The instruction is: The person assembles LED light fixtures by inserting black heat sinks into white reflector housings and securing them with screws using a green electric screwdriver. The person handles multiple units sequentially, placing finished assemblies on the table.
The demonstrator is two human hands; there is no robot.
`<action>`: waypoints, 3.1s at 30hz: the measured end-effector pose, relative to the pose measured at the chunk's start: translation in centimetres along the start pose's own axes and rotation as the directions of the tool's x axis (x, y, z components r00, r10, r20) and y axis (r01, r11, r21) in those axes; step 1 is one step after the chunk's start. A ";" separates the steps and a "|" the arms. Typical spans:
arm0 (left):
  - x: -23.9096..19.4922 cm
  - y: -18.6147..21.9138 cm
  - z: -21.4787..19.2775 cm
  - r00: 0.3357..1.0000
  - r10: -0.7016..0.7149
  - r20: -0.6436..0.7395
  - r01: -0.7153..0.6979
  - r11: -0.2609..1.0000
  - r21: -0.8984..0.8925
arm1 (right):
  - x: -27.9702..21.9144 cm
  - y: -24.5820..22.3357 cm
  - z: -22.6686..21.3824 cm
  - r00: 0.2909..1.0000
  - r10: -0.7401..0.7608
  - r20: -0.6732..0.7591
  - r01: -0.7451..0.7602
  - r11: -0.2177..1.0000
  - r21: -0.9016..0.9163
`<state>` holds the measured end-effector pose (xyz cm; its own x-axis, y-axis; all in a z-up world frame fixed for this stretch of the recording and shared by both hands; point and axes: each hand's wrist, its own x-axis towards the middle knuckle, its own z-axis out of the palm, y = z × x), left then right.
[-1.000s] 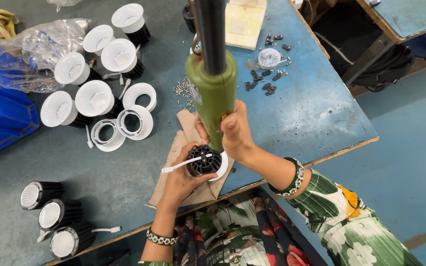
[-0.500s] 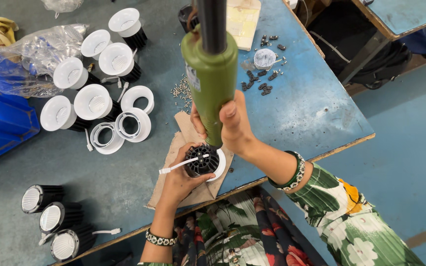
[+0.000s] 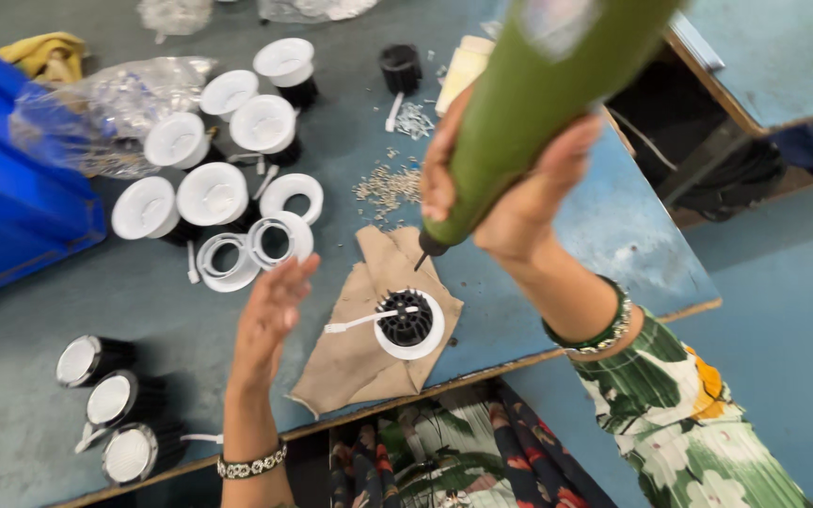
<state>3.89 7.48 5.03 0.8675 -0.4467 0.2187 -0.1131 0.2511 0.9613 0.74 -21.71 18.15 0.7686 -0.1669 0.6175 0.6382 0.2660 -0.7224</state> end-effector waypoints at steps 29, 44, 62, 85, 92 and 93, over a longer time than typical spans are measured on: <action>11.5 -10.4 0.1 0.982 -0.135 0.131 -0.075 0.362 0.929 | -6.6 0.8 -11.7 0.980 0.044 -0.192 -0.054 0.997 -0.048; 16.8 -14.6 -0.1 0.947 0.110 0.302 -0.308 0.044 0.950 | -6.9 -1.7 -9.0 0.953 0.119 -0.278 -0.182 0.959 -0.216; 6.3 -3.9 0.4 0.996 0.084 -0.014 -0.058 0.792 0.608 | -1.6 1.2 -1.2 0.981 -0.143 -0.127 0.140 0.990 -0.031; 11.0 -9.0 1.5 0.967 0.001 0.255 -0.160 0.782 0.603 | -3.2 2.6 -3.7 0.986 -0.044 -0.161 0.035 0.998 -0.057; 6.3 -5.0 1.1 0.970 -0.091 0.227 0.062 0.990 0.129 | -1.8 1.3 -1.1 0.992 -0.110 -0.056 0.106 0.992 -0.067; 5.8 -4.7 0.9 0.972 -0.079 0.222 0.058 0.993 0.100 | -1.8 1.2 -0.8 0.993 -0.106 -0.049 0.103 0.994 -0.048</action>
<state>9.01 2.88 1.89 0.7448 -0.6442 0.1738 -0.1103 0.1381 0.9843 0.14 -21.79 15.89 0.6982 -0.2400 0.6745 0.7155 0.2018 -0.6689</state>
